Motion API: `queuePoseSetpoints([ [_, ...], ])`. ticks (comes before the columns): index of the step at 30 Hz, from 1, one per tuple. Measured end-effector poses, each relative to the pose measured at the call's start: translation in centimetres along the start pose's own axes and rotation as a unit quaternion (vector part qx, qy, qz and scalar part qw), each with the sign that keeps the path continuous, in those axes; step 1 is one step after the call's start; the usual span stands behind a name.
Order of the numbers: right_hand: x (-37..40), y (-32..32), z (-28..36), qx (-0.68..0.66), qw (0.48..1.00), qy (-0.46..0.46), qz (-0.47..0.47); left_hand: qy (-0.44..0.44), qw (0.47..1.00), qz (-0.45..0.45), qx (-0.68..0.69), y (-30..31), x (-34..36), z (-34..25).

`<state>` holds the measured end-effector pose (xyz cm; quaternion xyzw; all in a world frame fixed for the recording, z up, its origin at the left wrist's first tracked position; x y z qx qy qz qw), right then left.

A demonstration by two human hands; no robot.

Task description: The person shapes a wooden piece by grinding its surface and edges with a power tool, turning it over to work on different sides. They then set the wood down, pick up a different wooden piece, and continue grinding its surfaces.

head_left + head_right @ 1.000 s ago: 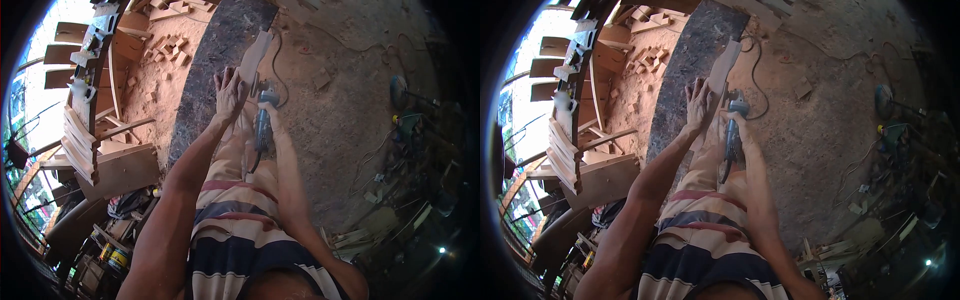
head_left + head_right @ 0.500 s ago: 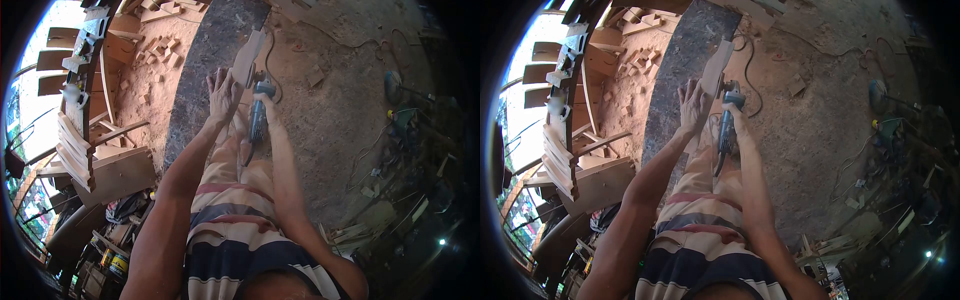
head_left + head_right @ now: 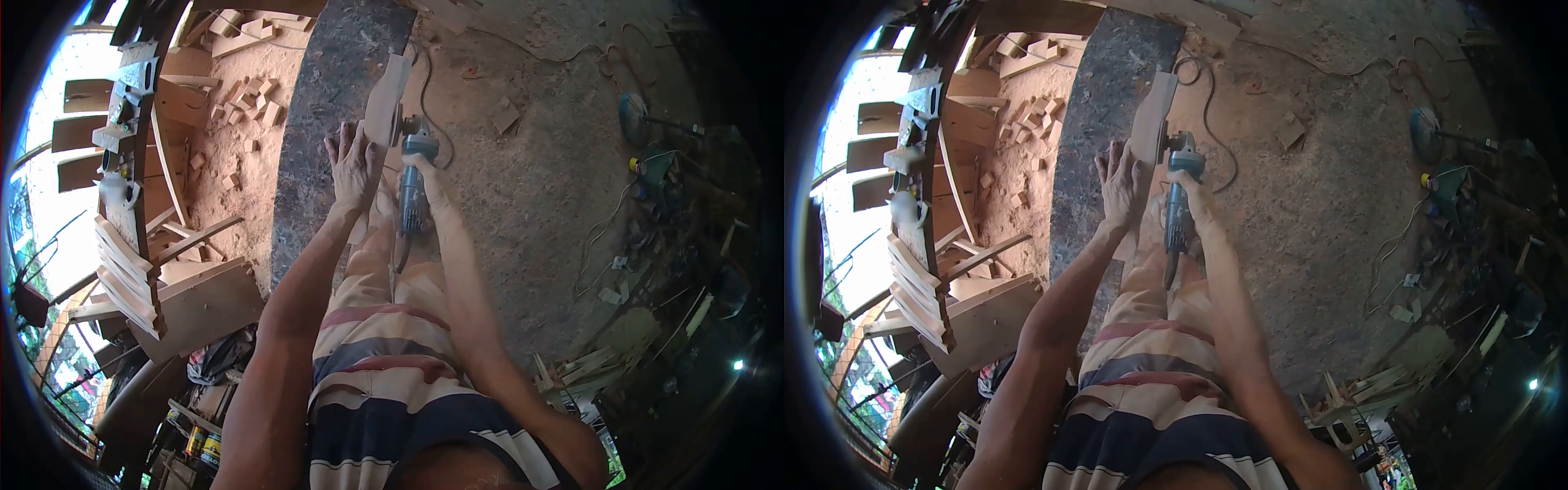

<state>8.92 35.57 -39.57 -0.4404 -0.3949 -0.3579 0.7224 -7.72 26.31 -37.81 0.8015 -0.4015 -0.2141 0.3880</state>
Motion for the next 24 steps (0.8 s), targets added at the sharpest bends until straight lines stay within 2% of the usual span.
queuePoseSetpoints([
  [1,0.0,-0.2,0.0,-0.016,1.000,0.004,0.002,0.002,1.000,0.000,-0.001,0.1,0.1,-0.1],
  [4,1.5,0.7,0.0,0.063,0.997,0.003,-0.038,-0.009,1.000,0.010,-0.024,-0.4,-0.1,0.2],
  [8,4.0,0.6,1.4,0.055,0.998,0.009,-0.021,-0.021,0.999,0.011,-0.022,-0.8,-0.1,0.7],
  [16,-0.1,-0.6,1.7,-0.001,0.996,0.082,-0.041,0.000,0.999,0.027,-0.017,-0.6,-0.2,0.2],
  [19,0.0,-0.8,1.1,0.002,0.996,0.080,-0.050,-0.008,0.999,0.022,-0.028,-0.9,-0.1,0.9],
  [22,0.6,0.0,0.2,0.016,0.999,0.023,-0.035,-0.002,0.999,0.025,-0.022,-0.8,0.1,0.8],
  [24,1.1,0.6,0.8,0.046,0.997,0.039,-0.044,0.001,0.999,0.030,-0.015,-0.7,-0.3,0.5],
])
Point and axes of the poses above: each hand's wrist, its own x-axis away from the middle knuckle, its own y-axis out of the back of the hand, z = x × y, the point moved 6 cm from there along -x, towards the middle knuckle, and after that the axes turned 6 degrees about -y, right-handed, at the moved point
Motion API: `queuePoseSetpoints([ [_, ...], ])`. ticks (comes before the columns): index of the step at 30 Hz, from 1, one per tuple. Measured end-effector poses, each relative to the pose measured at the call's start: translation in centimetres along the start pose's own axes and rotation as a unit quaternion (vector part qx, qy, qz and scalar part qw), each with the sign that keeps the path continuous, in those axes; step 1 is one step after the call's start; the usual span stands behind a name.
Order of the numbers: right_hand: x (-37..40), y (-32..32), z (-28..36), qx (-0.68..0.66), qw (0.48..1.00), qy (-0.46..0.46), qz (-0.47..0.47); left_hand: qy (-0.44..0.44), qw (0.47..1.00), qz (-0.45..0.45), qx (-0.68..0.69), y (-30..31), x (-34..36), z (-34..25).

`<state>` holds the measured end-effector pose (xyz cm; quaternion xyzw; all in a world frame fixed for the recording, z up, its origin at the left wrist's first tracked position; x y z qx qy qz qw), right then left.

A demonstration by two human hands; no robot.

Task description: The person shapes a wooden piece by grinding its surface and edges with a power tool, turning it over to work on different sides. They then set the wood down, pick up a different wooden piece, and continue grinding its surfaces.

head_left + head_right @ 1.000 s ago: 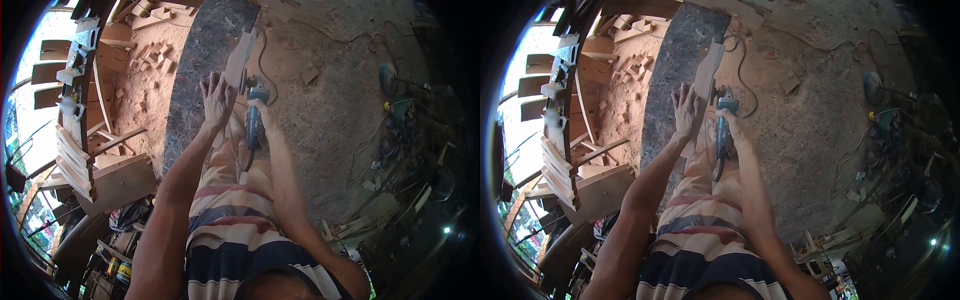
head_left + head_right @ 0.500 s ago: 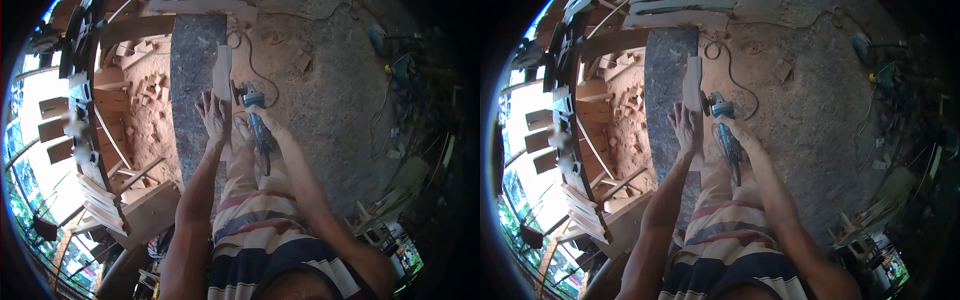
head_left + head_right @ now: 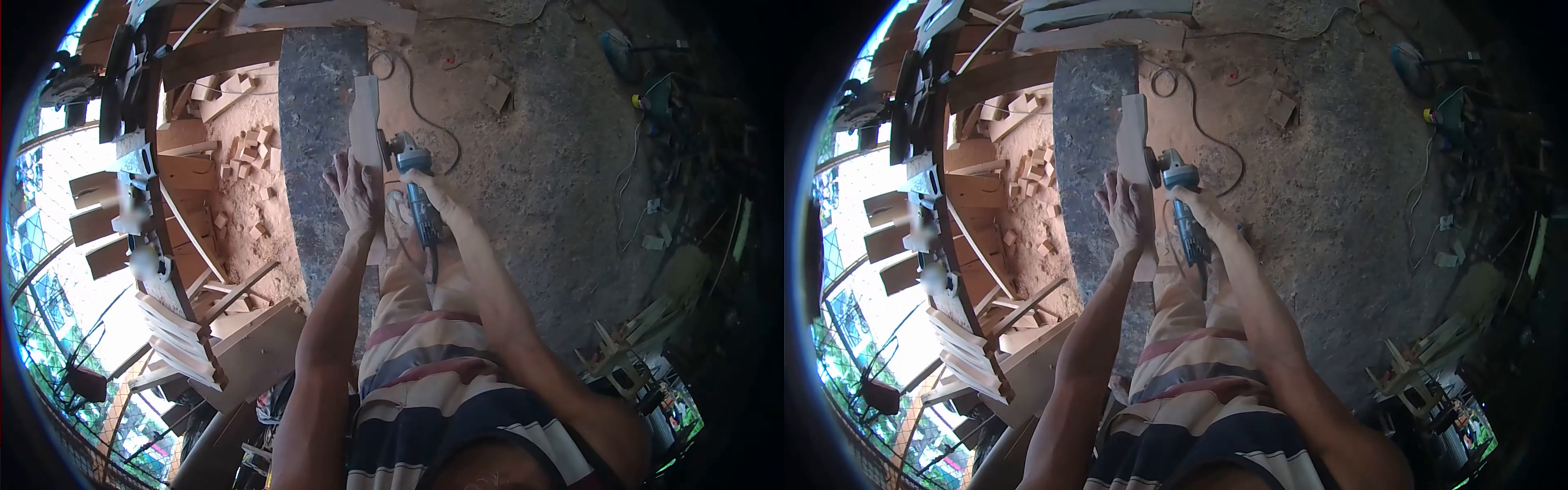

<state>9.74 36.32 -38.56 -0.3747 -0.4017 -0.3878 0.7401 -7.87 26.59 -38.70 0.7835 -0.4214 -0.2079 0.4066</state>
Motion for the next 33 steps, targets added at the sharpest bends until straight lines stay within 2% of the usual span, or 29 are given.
queuePoseSetpoints([
  [1,0.2,0.1,0.3,0.015,1.000,0.008,-0.003,0.000,1.000,0.003,0.002,0.0,-0.2,0.0],
  [4,1.3,-0.7,1.2,-0.047,0.999,0.004,0.001,-0.006,1.000,0.000,-0.002,-0.1,0.2,0.3],
  [7,-0.7,-1.6,1.1,-0.105,0.994,0.039,-0.010,-0.013,1.000,-0.009,-0.012,-0.5,0.3,0.7],
  [13,-1.5,-2.0,0.4,-0.098,0.994,0.039,-0.010,-0.011,0.999,-0.030,0.013,1.0,0.2,-0.8],
  [16,-3.6,-0.9,-1.0,-0.058,0.998,0.007,-0.007,0.003,0.999,-0.038,0.022,1.1,0.4,-0.8],
  [20,-2.3,-1.0,-0.5,-0.042,0.999,0.002,-0.003,0.008,0.999,-0.038,0.034,0.9,0.5,-0.5],
  [24,-3.3,-0.9,-0.9,-0.107,0.994,-0.001,0.037,0.002,0.999,-0.038,0.028,1.2,0.4,-0.7],
  [33,-2.3,-1.9,0.2,-0.090,0.996,0.006,0.021,0.006,0.998,-0.042,0.044,1.1,0.4,-0.6],
])
Point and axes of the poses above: each hand's wrist, its own x-axis away from the middle knuckle, its own y-axis out of the back of the hand, z = x × y, the point moved 6 cm from there along -x, towards the middle knuckle, and after that the axes turned 6 degrees about -y, right-handed, at the moved point
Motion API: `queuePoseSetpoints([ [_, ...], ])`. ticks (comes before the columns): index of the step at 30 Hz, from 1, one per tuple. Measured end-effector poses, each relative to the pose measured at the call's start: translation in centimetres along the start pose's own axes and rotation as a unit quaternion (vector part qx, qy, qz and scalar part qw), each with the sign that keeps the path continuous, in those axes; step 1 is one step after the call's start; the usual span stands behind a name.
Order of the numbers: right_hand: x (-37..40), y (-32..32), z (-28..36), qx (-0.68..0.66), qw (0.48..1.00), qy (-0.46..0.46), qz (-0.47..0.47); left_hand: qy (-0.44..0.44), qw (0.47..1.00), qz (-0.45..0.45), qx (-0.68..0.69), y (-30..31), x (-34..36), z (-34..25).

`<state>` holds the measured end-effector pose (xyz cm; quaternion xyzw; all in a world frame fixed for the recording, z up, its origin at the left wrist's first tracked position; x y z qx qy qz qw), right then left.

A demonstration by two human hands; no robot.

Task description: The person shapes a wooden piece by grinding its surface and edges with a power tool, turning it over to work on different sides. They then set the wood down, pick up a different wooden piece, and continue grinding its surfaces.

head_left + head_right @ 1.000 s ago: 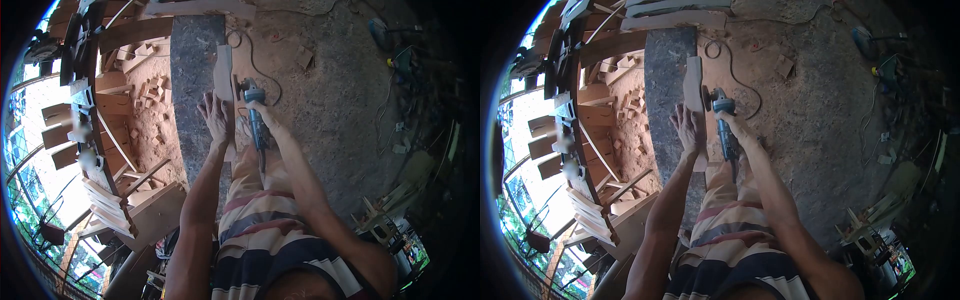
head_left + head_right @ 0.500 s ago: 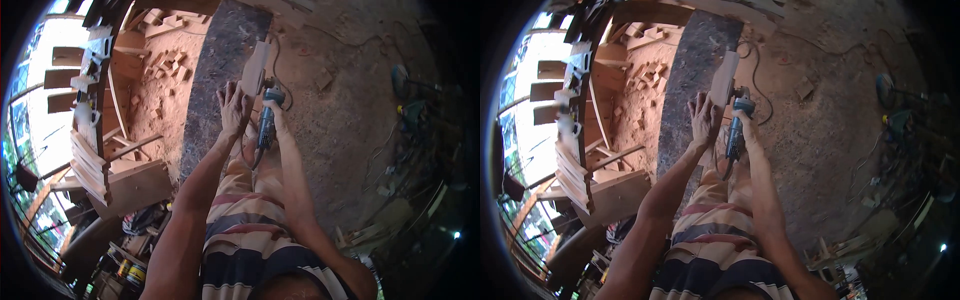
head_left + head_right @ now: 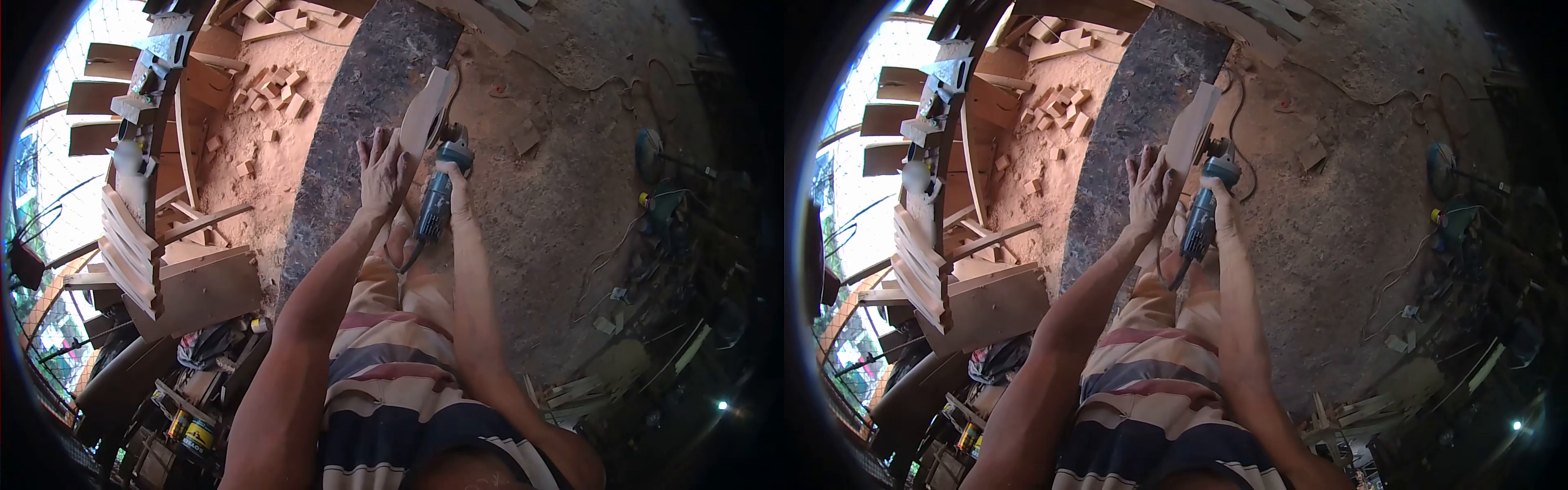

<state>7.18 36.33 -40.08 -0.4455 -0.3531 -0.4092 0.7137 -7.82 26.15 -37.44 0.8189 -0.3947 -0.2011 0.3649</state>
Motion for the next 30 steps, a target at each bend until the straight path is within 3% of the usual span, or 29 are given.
queuePoseSetpoints([
  [30,2.4,2.6,0.1,0.106,0.994,-0.031,-0.007,-0.008,0.999,0.017,-0.033,-0.4,-0.2,-0.1],
])
Point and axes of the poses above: each hand's wrist, its own x-axis away from the middle knuckle, its own y-axis out of the back of the hand, z = x × y, the point moved 6 cm from there along -x, towards the middle knuckle, and after that the axes turned 6 degrees about -y, right-handed, at the moved point
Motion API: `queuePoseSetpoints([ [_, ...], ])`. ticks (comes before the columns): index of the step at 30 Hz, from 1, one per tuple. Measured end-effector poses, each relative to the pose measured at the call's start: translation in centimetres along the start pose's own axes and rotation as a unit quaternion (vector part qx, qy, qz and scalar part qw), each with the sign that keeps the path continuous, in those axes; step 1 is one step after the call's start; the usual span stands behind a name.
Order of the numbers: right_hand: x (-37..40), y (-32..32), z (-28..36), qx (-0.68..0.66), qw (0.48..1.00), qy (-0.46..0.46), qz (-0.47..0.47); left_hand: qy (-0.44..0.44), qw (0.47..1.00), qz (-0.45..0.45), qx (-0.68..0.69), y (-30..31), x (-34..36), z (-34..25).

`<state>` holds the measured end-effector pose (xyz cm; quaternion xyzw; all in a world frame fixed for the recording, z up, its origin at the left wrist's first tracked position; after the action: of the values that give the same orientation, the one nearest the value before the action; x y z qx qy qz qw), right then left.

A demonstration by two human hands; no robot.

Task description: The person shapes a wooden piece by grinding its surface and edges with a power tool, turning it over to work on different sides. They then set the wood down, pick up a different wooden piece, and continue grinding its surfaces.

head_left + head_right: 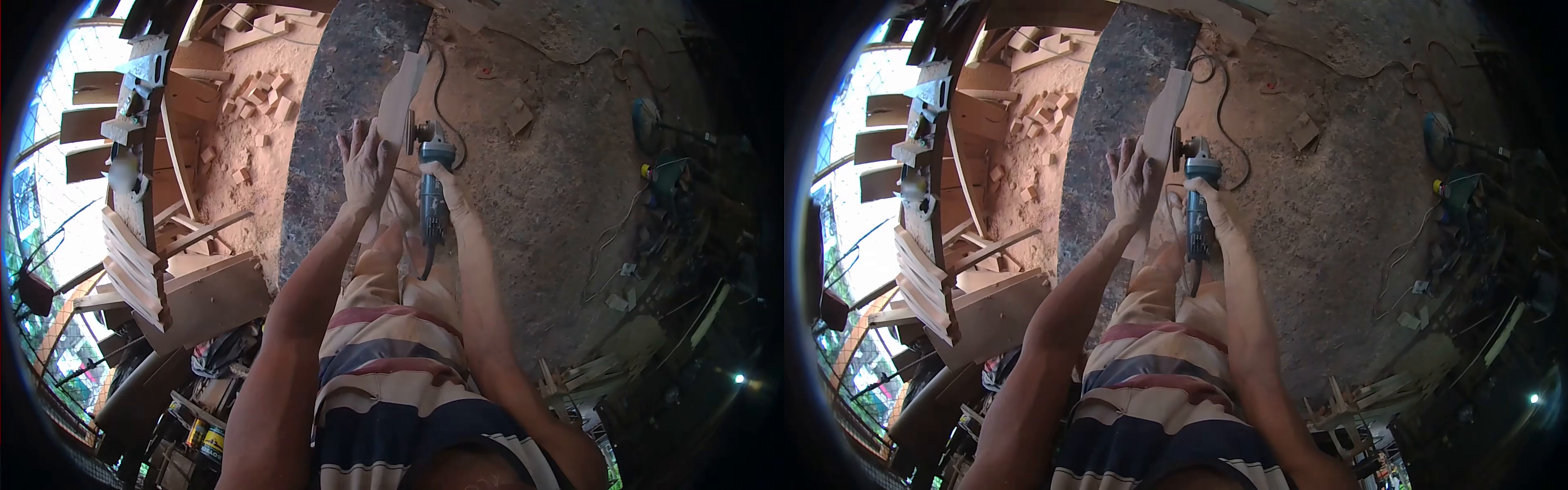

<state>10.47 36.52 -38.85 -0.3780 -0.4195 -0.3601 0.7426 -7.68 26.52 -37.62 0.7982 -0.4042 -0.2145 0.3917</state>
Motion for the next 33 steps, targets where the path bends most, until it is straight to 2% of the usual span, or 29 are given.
queuePoseSetpoints([
  [3,-1.2,-0.7,0.5,-0.062,0.998,0.024,0.011,0.009,1.000,0.004,0.004,0.0,0.3,0.1],
  [8,-1.2,-1.9,1.2,-0.063,0.997,0.045,0.007,0.002,1.000,-0.007,0.008,0.2,0.0,-0.1],
  [12,-0.4,-2.1,0.4,-0.049,0.999,0.018,-0.002,0.008,1.000,-0.014,0.021,0.1,0.3,0.3],
  [15,-1.7,-1.4,0.0,-0.069,0.997,0.004,0.026,0.009,0.999,-0.022,0.026,-0.1,0.1,0.2],
  [18,-1.9,-1.5,0.5,-0.065,0.997,0.038,0.033,0.012,0.999,-0.023,0.018,0.2,0.4,0.3],
  [33,-0.1,-1.2,-0.3,-0.014,1.000,0.011,0.007,0.012,0.999,-0.027,0.034,0.3,0.2,0.1],
])
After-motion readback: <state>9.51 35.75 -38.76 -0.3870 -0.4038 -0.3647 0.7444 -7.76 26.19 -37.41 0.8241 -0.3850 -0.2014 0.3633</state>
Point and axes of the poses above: each hand's wrist, its own x-axis away from the middle knuckle, its own y-axis out of the back of the hand, z = x × y, the point moved 6 cm from there along -x, towards the middle knuckle, and after that the axes turned 6 degrees about -y, right-handed, at the moved point
